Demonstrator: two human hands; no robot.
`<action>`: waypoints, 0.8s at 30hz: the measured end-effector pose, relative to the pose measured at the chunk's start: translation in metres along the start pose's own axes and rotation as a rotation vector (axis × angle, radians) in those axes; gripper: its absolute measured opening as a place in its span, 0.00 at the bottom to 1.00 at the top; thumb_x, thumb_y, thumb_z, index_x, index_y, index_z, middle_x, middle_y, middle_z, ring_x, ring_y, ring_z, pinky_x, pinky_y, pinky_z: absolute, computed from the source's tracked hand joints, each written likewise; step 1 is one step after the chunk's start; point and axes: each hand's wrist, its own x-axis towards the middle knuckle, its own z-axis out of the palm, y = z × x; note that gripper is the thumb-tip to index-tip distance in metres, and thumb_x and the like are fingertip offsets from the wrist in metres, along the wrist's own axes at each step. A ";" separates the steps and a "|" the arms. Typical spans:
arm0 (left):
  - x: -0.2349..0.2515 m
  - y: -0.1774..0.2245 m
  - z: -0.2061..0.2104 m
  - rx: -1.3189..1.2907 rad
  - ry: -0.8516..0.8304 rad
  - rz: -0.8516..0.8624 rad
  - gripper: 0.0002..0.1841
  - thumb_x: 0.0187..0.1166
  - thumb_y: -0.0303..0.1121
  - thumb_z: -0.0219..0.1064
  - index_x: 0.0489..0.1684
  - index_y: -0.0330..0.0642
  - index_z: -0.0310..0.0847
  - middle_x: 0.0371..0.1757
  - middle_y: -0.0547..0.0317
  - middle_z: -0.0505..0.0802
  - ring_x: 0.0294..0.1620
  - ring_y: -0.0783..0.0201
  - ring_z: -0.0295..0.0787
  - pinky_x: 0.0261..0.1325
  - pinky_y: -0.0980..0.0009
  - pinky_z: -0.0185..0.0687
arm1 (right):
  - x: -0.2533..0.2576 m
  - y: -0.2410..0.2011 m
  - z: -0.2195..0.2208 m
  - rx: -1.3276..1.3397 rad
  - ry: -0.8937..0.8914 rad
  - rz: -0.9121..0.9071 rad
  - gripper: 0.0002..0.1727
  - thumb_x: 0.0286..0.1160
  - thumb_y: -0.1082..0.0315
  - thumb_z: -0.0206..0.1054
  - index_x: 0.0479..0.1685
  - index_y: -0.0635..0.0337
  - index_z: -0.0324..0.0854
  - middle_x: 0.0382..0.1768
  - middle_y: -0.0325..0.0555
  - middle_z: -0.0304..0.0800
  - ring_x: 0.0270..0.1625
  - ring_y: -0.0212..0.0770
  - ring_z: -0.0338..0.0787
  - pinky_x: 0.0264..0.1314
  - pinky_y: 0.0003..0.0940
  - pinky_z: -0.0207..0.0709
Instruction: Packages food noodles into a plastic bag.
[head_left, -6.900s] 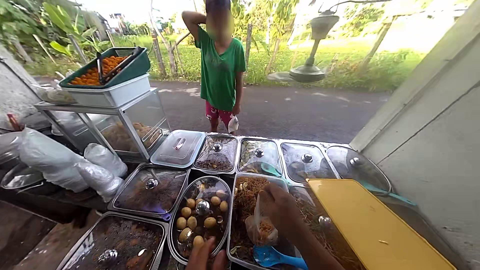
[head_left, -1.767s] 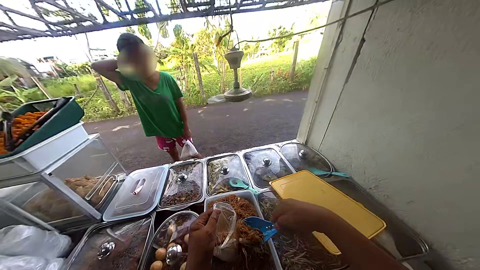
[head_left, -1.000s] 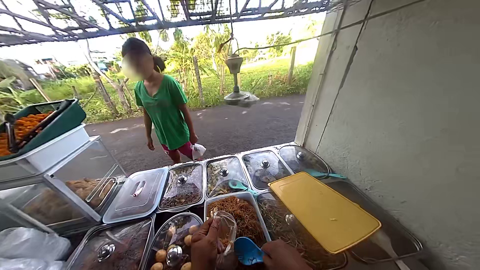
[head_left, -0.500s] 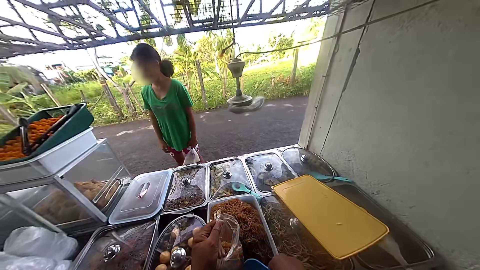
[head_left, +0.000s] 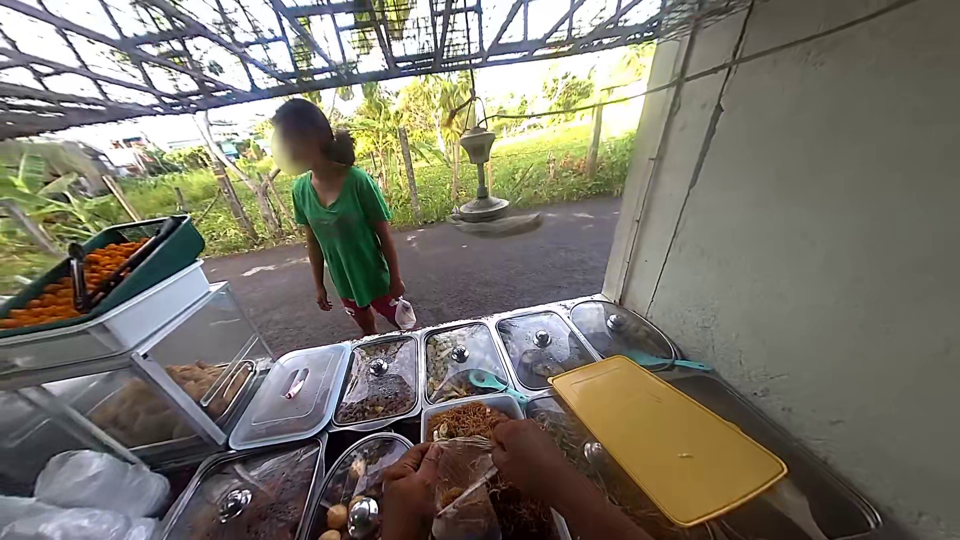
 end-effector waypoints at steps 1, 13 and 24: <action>0.000 -0.001 0.002 0.025 0.001 0.002 0.10 0.83 0.34 0.69 0.39 0.38 0.93 0.32 0.55 0.94 0.33 0.65 0.90 0.42 0.62 0.87 | 0.000 -0.002 -0.004 0.006 0.007 -0.007 0.15 0.79 0.57 0.62 0.42 0.59 0.88 0.43 0.54 0.92 0.53 0.54 0.92 0.57 0.60 0.83; -0.011 0.007 0.012 -0.014 -0.010 0.044 0.10 0.83 0.33 0.68 0.41 0.37 0.93 0.33 0.55 0.95 0.35 0.66 0.91 0.44 0.63 0.88 | -0.013 -0.006 -0.021 0.211 0.091 -0.120 0.13 0.77 0.60 0.62 0.41 0.56 0.90 0.34 0.46 0.90 0.39 0.43 0.90 0.47 0.48 0.83; -0.026 0.075 0.018 -0.055 -0.195 0.069 0.10 0.84 0.34 0.67 0.40 0.38 0.90 0.30 0.53 0.93 0.27 0.60 0.91 0.35 0.60 0.92 | -0.038 -0.013 0.006 0.188 0.033 -0.463 0.27 0.73 0.54 0.76 0.61 0.67 0.82 0.53 0.60 0.86 0.56 0.53 0.89 0.63 0.50 0.84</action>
